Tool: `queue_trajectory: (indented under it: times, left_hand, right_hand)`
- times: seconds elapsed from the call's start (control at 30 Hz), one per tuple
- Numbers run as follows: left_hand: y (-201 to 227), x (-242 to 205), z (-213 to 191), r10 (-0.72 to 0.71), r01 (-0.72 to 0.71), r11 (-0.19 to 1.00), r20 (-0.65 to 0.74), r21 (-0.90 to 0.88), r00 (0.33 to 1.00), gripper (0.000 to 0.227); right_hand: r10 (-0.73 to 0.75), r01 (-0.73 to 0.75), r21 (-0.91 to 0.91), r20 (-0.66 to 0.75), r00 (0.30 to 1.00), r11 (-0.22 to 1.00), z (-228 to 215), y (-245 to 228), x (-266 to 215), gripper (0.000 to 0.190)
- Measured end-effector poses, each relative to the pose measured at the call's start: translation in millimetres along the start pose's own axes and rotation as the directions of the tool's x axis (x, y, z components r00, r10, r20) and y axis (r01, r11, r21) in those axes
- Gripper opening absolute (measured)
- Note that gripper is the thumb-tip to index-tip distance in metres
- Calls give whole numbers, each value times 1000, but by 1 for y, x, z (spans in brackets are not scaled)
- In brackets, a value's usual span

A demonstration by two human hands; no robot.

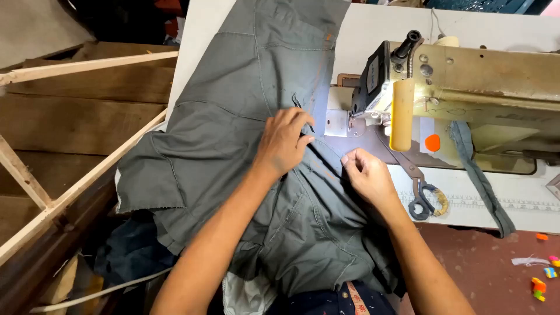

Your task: Measuring, marking, and cutting a pair of pants on a sewing table

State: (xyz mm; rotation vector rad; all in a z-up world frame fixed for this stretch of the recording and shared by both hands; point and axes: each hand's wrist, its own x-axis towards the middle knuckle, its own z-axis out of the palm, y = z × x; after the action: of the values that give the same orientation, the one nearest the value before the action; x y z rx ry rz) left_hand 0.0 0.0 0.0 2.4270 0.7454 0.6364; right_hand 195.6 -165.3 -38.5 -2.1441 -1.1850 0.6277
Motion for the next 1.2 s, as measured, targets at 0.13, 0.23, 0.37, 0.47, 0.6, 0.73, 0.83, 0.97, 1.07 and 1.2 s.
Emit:
queue_trajectory:
  times: [0.13, 0.23, 0.37, 0.47, 0.6, 0.73, 0.83, 0.97, 1.07, 1.2]
  left_hand:
    - [37, -23, -3, -197, 174, 971, -133, -164, 971, 20]
    - [47, -31, 10, -525, 498, 755, 62, -425, 849, 41]
    - [48, -26, 14, -573, 631, 532, 308, -565, 759, 66]
    - [14, -28, 61, -555, 573, 491, 271, -656, 786, 60]
    - [47, -41, 53, -548, 325, 228, 155, -918, 822, 35]
    - [76, -43, 35, -541, 252, 170, 124, -953, 832, 33]
    - [80, -38, 33, -529, 176, 165, 64, -970, 846, 35]
    - [69, -32, 28, -466, 137, 221, 19, -966, 885, 38]
    - [63, -33, 32, -435, 102, 280, -32, -955, 900, 30]
    - [81, -29, -4, -507, 181, 488, -109, -854, 855, 18]
  right_hand:
    - [-29, 31, 32, -44, 999, 999, -5, -20, -17, 13]
    - [-171, 176, 21, -148, 974, 984, -6, -43, -34, 5]
    - [-574, 547, -177, -183, 798, 818, -3, -66, -56, 4]
    - [-594, 570, -167, -178, 785, 804, -1, -63, -59, 10]
    - [-443, 467, 16, -290, 848, 884, -1, -50, -58, 38]
    - [-331, 363, 66, -288, 899, 929, -3, -50, -56, 41]
    - [-283, 310, 66, -262, 923, 949, -4, -55, -61, 18]
    - [-251, 290, 149, -236, 939, 945, -5, -55, -65, 5]
    - [-229, 274, 197, -221, 948, 941, -9, -58, -67, 7]
    - [-164, 213, 246, -207, 965, 945, -13, -55, -71, 10]
